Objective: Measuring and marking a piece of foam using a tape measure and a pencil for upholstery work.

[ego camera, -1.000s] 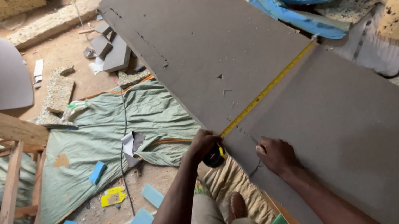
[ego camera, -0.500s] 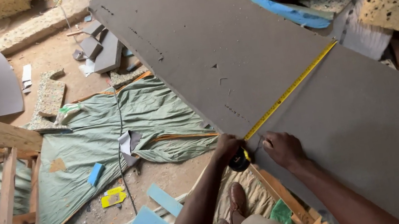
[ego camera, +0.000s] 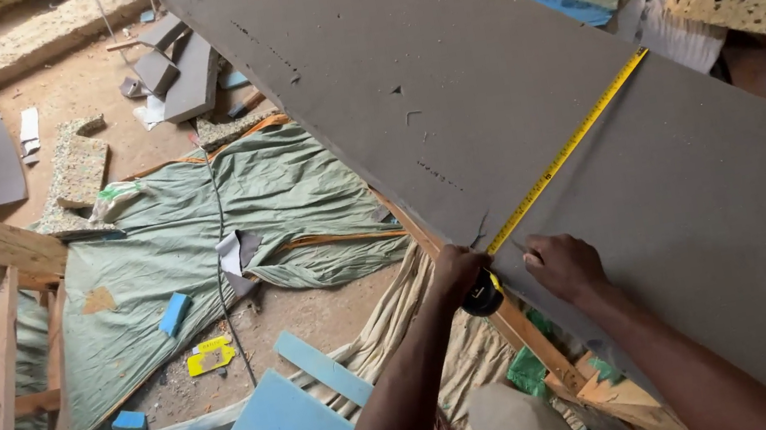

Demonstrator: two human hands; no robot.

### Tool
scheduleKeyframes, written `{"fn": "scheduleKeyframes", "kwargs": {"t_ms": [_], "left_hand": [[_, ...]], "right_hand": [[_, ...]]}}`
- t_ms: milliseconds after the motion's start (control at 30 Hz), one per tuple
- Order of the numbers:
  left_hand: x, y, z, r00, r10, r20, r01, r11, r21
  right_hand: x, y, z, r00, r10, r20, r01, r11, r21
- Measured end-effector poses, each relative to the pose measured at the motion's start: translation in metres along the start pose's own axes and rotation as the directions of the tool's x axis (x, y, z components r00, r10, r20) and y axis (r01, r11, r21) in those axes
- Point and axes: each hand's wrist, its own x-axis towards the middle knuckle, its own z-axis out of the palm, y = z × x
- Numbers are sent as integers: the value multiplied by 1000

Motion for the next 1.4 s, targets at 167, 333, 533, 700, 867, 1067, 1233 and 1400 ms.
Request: {"fn": "scheduleKeyframes", "kwargs": {"t_ms": [167, 333, 533, 700, 867, 1067, 1233, 1400], "left_hand": [[-11, -2, 21, 999, -32, -2, 32, 999, -5], [-20, -4, 47, 997, -53, -49, 52, 999, -4], [-35, -20, 79, 995, 60, -83, -40, 975, 218], [-40, -44, 101, 986, 50, -156, -48, 999, 21], [-79, -17, 121, 984, 52, -172, -51, 999, 11], [-90, -19, 124, 987, 47, -153, -40, 998, 48], [-86, -31, 121, 981, 121, -151, -112, 991, 69], [-57, -47, 124, 988, 105, -114, -81, 976, 201]], "right_hand": [[-16, 15, -2, 1000, -6, -23, 7, 1000, 25], [-28, 33, -9, 999, -44, -19, 44, 999, 16], [-49, 74, -22, 990, -132, 59, 132, 991, 7], [-74, 102, -27, 974, -205, 97, 208, 978, -21], [-86, 109, -26, 968, -216, 126, 218, 976, -2], [-86, 116, -21, 976, -167, 138, 180, 980, -83], [-84, 108, -24, 971, -183, 154, 203, 972, -120], [-91, 107, -24, 970, -199, 138, 210, 975, -75]]}}
